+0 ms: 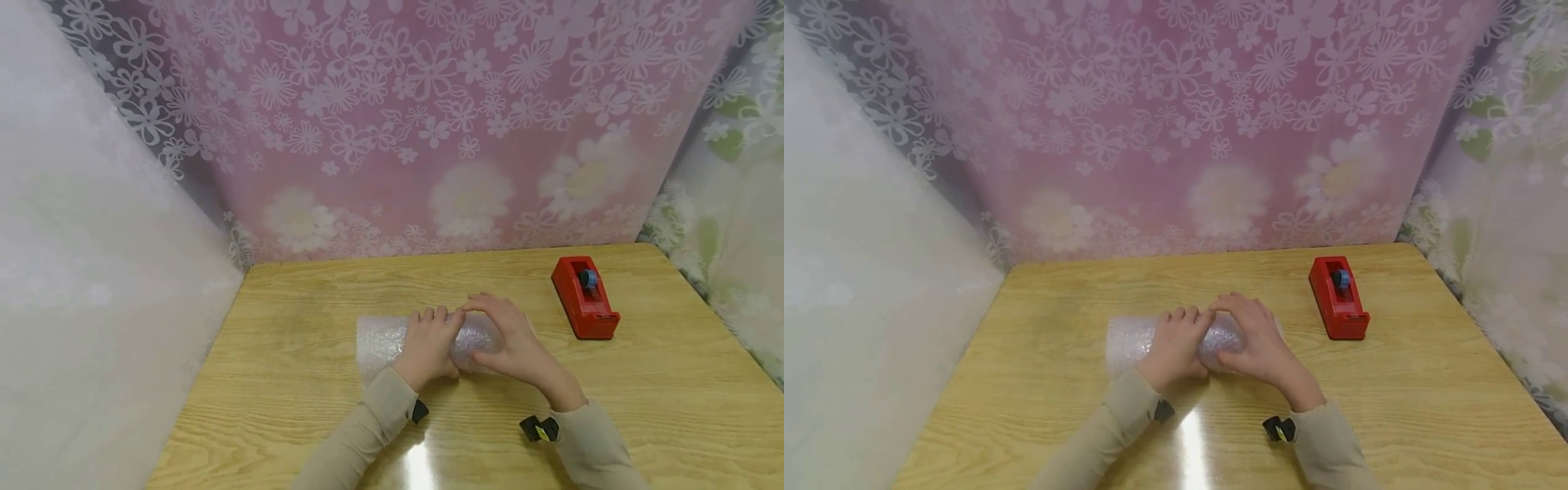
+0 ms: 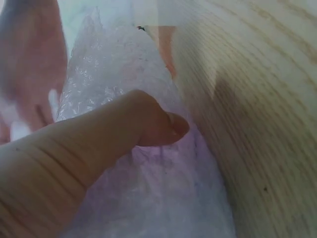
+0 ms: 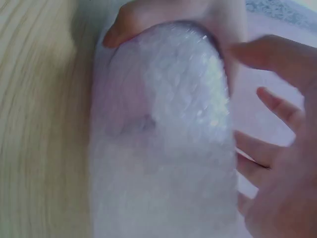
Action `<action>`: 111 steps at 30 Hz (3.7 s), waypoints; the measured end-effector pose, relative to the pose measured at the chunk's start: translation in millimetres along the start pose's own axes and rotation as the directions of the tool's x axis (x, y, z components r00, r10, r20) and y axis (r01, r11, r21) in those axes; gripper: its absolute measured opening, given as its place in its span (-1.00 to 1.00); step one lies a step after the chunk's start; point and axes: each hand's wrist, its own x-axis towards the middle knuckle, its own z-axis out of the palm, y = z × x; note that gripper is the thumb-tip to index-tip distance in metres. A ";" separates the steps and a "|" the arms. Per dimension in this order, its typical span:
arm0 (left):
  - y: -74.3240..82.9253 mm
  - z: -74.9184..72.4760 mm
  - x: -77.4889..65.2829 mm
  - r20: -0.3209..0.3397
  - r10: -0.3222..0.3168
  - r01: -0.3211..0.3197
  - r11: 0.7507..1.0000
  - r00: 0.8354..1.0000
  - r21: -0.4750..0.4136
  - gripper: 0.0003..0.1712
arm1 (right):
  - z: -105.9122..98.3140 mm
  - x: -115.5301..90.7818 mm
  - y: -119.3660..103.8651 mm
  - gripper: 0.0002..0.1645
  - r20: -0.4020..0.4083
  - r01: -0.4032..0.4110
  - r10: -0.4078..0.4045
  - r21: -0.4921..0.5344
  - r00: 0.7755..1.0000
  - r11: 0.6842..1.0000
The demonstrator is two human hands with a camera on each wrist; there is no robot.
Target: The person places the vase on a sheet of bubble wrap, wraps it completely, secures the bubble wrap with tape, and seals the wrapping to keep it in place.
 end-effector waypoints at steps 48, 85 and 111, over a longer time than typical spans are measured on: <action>-13.9 -0.5 13.0 0.099 -0.031 0.049 0.981 0.995 -0.186 -0.04 | 76.5 -29.7 -35.6 -0.79 -0.405 0.014 0.388 0.706 0.828 0.708; -16.6 -5.3 17.4 0.155 -0.023 0.055 0.978 0.988 -0.202 0.07 | 107.0 -25.4 -50.8 -0.66 -0.121 -0.147 0.928 0.972 0.352 0.182; -20.1 -3.8 20.5 0.178 -0.018 0.061 0.969 0.984 -0.241 0.06 | 108.2 -32.7 -42.7 -0.60 -0.096 -0.103 0.888 0.982 0.449 0.159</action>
